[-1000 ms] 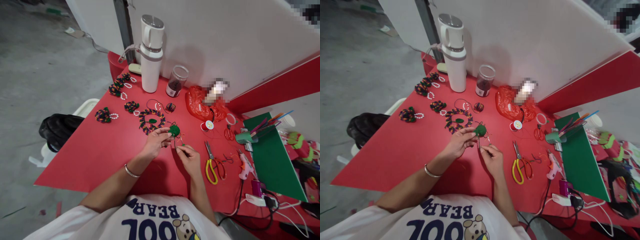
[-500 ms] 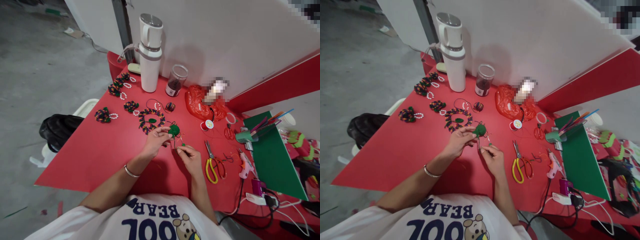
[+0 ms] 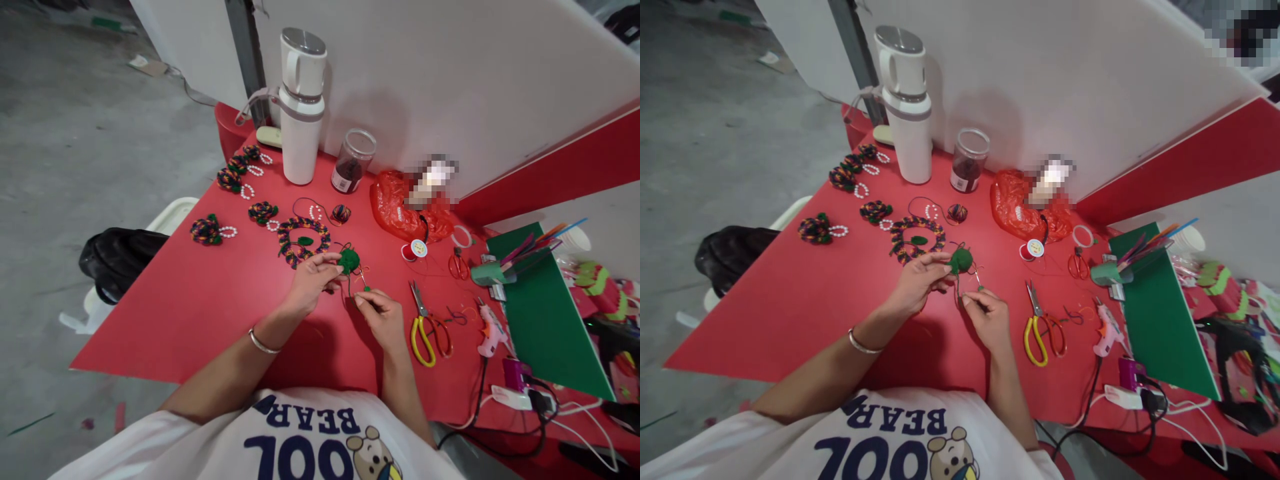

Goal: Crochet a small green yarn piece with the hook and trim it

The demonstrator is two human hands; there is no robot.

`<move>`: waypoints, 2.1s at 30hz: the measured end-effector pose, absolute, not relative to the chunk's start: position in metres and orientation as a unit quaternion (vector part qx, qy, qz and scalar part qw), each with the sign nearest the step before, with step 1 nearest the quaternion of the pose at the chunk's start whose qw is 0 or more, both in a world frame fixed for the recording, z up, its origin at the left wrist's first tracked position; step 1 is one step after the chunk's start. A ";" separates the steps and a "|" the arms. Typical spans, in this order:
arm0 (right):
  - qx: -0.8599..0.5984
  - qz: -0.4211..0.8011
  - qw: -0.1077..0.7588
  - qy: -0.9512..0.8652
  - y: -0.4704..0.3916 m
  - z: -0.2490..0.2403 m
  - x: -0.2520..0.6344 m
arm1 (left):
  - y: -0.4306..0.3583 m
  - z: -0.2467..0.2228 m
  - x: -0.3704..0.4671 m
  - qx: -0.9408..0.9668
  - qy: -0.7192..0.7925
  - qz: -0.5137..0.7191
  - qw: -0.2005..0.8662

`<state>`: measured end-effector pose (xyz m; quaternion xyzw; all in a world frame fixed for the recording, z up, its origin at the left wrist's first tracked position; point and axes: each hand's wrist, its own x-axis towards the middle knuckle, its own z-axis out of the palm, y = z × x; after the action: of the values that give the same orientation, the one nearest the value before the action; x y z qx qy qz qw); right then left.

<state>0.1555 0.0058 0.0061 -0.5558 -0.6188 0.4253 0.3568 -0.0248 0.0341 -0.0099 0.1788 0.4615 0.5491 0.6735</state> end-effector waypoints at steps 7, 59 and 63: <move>-0.551 0.426 0.350 -0.626 0.006 0.004 0.157 | 0.033 -0.008 -0.024 0.201 0.467 0.549 0.663; -0.530 0.425 0.349 -0.646 0.008 0.002 0.158 | 0.031 -0.013 -0.025 0.273 0.458 0.551 0.642; -0.535 0.428 0.345 -0.641 0.008 0.002 0.158 | 0.031 -0.013 -0.023 0.284 0.463 0.547 0.637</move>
<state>0.1581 0.0077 0.0024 -0.5355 -0.6414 0.4275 0.3452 -0.0233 0.0309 -0.0130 0.2841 0.4634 0.5466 0.6370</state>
